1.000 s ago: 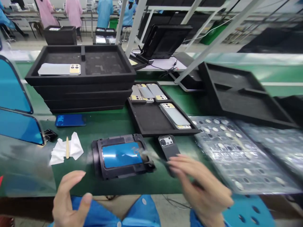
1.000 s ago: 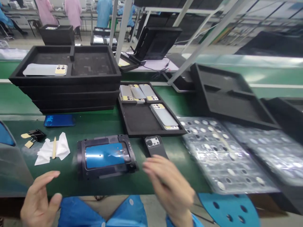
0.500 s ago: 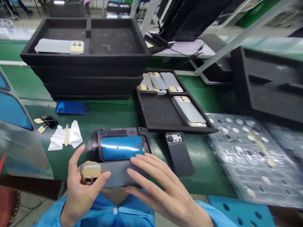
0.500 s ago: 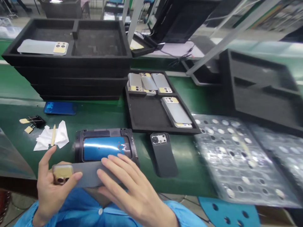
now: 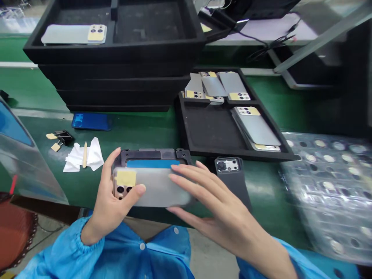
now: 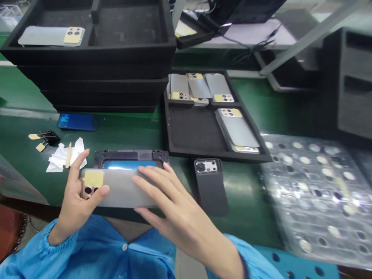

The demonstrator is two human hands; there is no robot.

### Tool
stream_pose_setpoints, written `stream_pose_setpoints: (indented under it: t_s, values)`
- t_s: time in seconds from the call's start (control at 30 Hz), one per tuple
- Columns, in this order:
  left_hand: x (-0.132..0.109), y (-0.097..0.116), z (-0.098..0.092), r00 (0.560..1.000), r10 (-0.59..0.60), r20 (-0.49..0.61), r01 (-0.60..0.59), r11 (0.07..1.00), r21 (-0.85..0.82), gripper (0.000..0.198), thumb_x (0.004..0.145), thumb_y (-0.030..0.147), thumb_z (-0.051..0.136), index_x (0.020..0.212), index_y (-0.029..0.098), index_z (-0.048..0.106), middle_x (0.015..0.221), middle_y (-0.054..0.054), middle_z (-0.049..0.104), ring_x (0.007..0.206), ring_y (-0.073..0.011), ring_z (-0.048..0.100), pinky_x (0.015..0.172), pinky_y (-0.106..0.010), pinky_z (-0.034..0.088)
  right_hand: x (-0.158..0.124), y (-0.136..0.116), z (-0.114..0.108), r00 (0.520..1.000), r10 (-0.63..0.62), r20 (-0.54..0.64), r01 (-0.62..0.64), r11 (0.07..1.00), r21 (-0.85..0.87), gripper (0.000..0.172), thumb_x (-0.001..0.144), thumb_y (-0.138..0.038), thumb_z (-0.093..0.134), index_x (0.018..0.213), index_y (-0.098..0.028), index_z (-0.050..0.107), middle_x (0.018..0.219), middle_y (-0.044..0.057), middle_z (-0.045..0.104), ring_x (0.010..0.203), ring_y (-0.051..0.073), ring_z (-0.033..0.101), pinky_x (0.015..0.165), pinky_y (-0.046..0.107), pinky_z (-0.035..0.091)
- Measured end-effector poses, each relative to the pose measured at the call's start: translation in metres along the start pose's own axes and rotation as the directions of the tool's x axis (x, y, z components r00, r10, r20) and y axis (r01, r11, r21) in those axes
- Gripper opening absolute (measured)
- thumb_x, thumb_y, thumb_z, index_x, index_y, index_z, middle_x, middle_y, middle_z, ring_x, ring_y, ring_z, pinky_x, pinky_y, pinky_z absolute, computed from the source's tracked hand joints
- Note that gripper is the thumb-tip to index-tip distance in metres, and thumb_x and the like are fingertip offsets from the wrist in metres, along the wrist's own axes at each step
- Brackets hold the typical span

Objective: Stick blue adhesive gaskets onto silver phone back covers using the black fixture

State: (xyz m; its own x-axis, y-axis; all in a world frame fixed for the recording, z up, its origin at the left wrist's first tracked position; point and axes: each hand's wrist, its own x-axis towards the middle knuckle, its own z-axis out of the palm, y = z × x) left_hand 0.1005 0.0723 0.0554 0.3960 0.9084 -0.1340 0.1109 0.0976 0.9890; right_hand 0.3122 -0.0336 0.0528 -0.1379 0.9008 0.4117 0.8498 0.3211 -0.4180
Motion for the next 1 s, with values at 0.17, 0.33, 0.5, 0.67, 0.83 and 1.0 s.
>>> stream_pose_setpoints:
  t_s: [0.17,0.33,0.5,0.67,0.83,1.0]
  values:
    - [0.015,-0.019,-0.016,0.977,0.152,-0.15,-0.144,0.988,0.061,0.07,0.093,0.053,0.067,0.154,0.03,0.04,0.149,-0.011,0.059,0.138,-0.0261,0.056,0.111,-0.037,0.05,0.005,0.018,-0.008,0.994,0.108,0.006,-0.108,0.991,0.073,0.061,0.096,-0.024,0.07,0.151,-0.026,0.044,0.139,0.015,0.065,0.13,0.032,0.063,0.113,0.051,0.054]
    - [0.032,-0.039,-0.026,0.993,-0.006,-0.115,0.015,0.997,0.082,0.069,0.089,0.059,0.069,0.149,0.031,0.048,0.163,-0.009,0.044,0.155,-0.0302,0.033,0.125,-0.046,0.032,0.003,0.034,-0.001,0.974,0.211,0.078,-0.22,0.966,0.137,0.056,0.096,-0.031,0.069,0.148,-0.031,0.047,0.138,0.011,0.065,0.128,0.033,0.064,0.107,0.049,0.058]
    - [0.037,-0.045,-0.015,0.995,-0.06,-0.081,0.062,0.998,0.028,0.092,0.084,0.056,0.076,0.159,0.031,0.029,0.167,-0.011,0.037,0.159,-0.0294,0.025,0.128,-0.048,0.024,-0.002,0.043,0.006,0.947,0.291,0.138,-0.31,0.94,0.145,0.061,0.095,-0.036,0.071,0.15,-0.03,0.044,0.141,0.012,0.064,0.13,0.035,0.064,0.104,0.048,0.06]
    - [0.039,-0.046,-0.01,0.994,-0.109,-0.026,0.109,0.994,0.019,0.103,0.077,0.051,0.082,0.16,0.031,0.024,0.168,-0.012,0.032,0.16,-0.0296,0.02,0.129,-0.048,0.023,-0.001,0.047,0.003,0.933,0.304,0.192,-0.339,0.923,0.184,0.068,0.093,-0.036,0.074,0.152,-0.031,0.041,0.149,0.01,0.06,0.136,0.034,0.06,0.113,0.049,0.054]
    - [0.038,-0.048,-0.012,0.994,-0.107,-0.006,0.107,0.994,0.026,0.105,0.076,0.049,0.085,0.16,0.033,0.024,0.168,-0.011,0.032,0.16,-0.0308,0.02,0.129,-0.048,0.023,-0.002,0.047,0.004,0.927,0.31,0.213,-0.359,0.899,0.252,0.068,0.092,-0.035,0.075,0.152,-0.029,0.042,0.15,0.012,0.059,0.141,0.034,0.056,0.117,0.052,0.05]
    - [0.036,-0.049,-0.012,0.993,-0.114,-0.01,0.115,0.993,0.004,0.105,0.074,0.047,0.087,0.159,0.031,0.027,0.169,-0.012,0.032,0.159,-0.0308,0.022,0.129,-0.049,0.023,-0.005,0.047,0.006,0.928,0.308,0.207,-0.358,0.892,0.277,0.067,0.092,-0.035,0.076,0.15,-0.029,0.045,0.15,0.012,0.059,0.14,0.034,0.057,0.117,0.053,0.049]
